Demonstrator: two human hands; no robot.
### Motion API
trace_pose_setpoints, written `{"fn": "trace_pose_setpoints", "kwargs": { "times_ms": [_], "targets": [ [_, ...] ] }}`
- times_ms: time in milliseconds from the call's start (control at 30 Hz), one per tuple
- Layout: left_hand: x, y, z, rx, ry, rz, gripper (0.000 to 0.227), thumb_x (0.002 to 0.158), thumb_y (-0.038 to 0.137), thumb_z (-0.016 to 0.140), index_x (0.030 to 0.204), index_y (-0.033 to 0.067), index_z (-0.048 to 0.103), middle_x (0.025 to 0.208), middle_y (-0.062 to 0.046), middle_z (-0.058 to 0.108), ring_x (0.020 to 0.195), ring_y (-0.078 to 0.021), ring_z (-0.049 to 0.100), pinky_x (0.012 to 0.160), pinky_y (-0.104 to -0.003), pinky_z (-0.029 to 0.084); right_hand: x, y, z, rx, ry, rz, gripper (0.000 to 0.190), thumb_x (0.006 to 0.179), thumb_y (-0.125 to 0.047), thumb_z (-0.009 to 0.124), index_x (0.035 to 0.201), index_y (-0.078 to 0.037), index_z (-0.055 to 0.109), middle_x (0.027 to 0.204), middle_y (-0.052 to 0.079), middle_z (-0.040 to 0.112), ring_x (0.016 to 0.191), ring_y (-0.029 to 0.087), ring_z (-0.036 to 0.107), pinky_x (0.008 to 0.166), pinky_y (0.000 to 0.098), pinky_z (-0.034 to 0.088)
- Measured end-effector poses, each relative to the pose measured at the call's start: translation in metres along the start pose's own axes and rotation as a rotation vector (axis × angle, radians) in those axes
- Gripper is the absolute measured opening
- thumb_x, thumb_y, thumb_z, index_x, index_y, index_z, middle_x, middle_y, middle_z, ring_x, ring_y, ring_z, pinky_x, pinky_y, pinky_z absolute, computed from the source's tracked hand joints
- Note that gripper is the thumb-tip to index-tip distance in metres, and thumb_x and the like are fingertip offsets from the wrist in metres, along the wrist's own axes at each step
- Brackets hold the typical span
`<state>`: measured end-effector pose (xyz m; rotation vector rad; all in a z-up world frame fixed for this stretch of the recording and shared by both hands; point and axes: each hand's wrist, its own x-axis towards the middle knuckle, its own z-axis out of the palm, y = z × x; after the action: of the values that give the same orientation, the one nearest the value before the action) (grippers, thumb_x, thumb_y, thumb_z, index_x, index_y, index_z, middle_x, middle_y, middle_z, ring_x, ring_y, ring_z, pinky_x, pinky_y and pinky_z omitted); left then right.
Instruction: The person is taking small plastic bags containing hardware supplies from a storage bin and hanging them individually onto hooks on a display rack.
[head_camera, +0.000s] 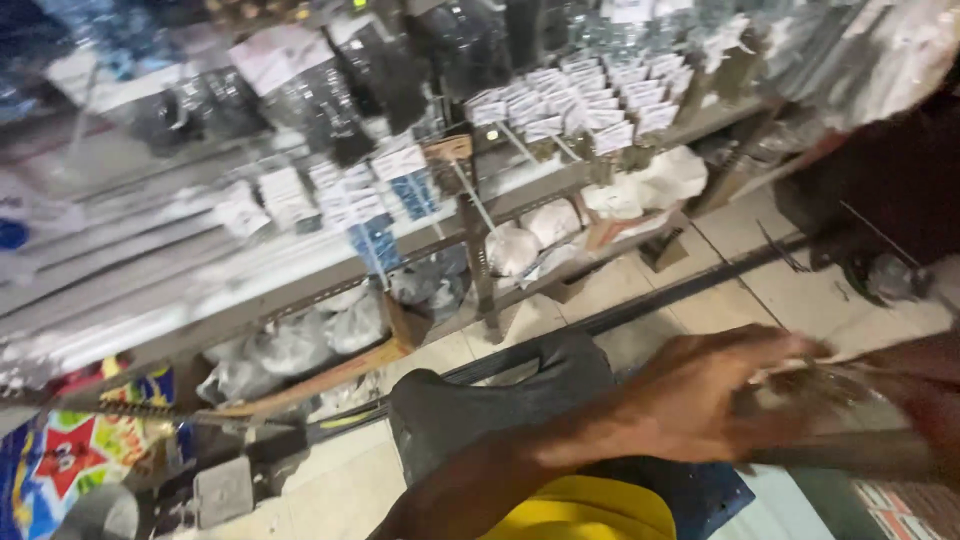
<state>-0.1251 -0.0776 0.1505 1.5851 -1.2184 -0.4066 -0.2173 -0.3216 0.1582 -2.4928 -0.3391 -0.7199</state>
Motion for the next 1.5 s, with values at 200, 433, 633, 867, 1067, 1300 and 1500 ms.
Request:
{"fn": "trace_pose_setpoints", "kwargs": {
  "times_ms": [200, 433, 633, 867, 1067, 1300, 1500],
  "targets": [
    [-0.043, -0.029, -0.021, -0.110, 0.442, -0.090, 0.020, 0.107, 0.019, 0.056, 0.120, 0.0068, 0.064, 0.110, -0.015, 0.073, 0.082, -0.0256, 0.075, 0.062, -0.034, 0.067, 0.075, -0.067, 0.058, 0.192, -0.089, 0.021, 0.014, 0.089, -0.017, 0.072, 0.101, -0.016, 0.079, 0.075, -0.001, 0.068, 0.062, 0.010, 0.057, 0.060, 0.0248, 0.041],
    [-0.086, -0.068, -0.048, -0.275, 0.983, -0.116, 0.008, 0.099, 0.011, 0.069, 0.095, 0.0051, 0.073, 0.077, -0.008, 0.071, 0.071, -0.0060, 0.059, 0.050, -0.024, 0.053, 0.107, -0.082, 0.155, 0.657, -0.005, 0.031, 0.013, 0.088, 0.000, 0.074, 0.101, 0.004, 0.076, 0.072, 0.015, 0.071, 0.067, 0.012, 0.051, 0.061, 0.0348, 0.055],
    [-0.098, -0.068, -0.067, -0.191, 1.041, -0.253, 0.023, 0.101, 0.019, 0.069, 0.083, 0.0049, 0.068, 0.066, -0.010, 0.068, 0.059, -0.0071, 0.057, 0.047, -0.027, 0.048, 0.113, -0.080, 0.199, 0.735, 0.002, 0.125, 0.012, 0.095, -0.005, 0.075, 0.086, 0.002, 0.072, 0.056, 0.011, 0.060, 0.054, 0.009, 0.045, 0.053, 0.0275, 0.045],
    [-0.091, -0.080, -0.087, -0.047, 1.064, -0.261, 0.027, 0.105, 0.023, 0.064, 0.087, 0.0031, 0.068, 0.070, -0.019, 0.068, 0.069, -0.0149, 0.061, 0.055, -0.036, 0.051, 0.123, -0.096, 0.208, 0.878, 0.037, 0.242, 0.015, 0.098, -0.004, 0.070, 0.084, 0.001, 0.072, 0.064, 0.007, 0.060, 0.063, 0.007, 0.046, 0.057, 0.0255, 0.044],
    [-0.086, -0.059, -0.091, -0.041, 1.111, -0.327, 0.026, 0.105, 0.022, 0.062, 0.091, 0.0017, 0.068, 0.077, -0.019, 0.069, 0.080, -0.0195, 0.063, 0.065, -0.042, 0.055, 0.137, -0.092, 0.226, 0.917, 0.055, 0.260, 0.015, 0.099, -0.004, 0.069, 0.085, -0.002, 0.071, 0.064, 0.003, 0.056, 0.061, 0.005, 0.045, 0.057, 0.0215, 0.040],
    [-0.087, -0.085, -0.104, -0.025, 1.073, -0.281, 0.028, 0.108, 0.024, 0.060, 0.090, 0.0041, 0.067, 0.073, -0.016, 0.066, 0.076, -0.0151, 0.062, 0.058, -0.033, 0.052, 0.136, -0.081, 0.243, 0.931, 0.062, 0.316, 0.013, 0.099, -0.005, 0.071, 0.086, -0.004, 0.071, 0.063, 0.000, 0.053, 0.059, 0.004, 0.044, 0.056, 0.0187, 0.040],
    [-0.086, -0.093, -0.104, -0.033, 1.082, -0.289, 0.025, 0.106, 0.023, 0.062, 0.091, 0.0033, 0.068, 0.075, -0.014, 0.066, 0.078, -0.0149, 0.062, 0.058, -0.034, 0.052, 0.137, -0.085, 0.239, 0.934, 0.067, 0.343, 0.011, 0.097, -0.005, 0.071, 0.087, -0.004, 0.070, 0.062, 0.001, 0.056, 0.058, 0.005, 0.049, 0.057, 0.0191, 0.042]
  ]
}}
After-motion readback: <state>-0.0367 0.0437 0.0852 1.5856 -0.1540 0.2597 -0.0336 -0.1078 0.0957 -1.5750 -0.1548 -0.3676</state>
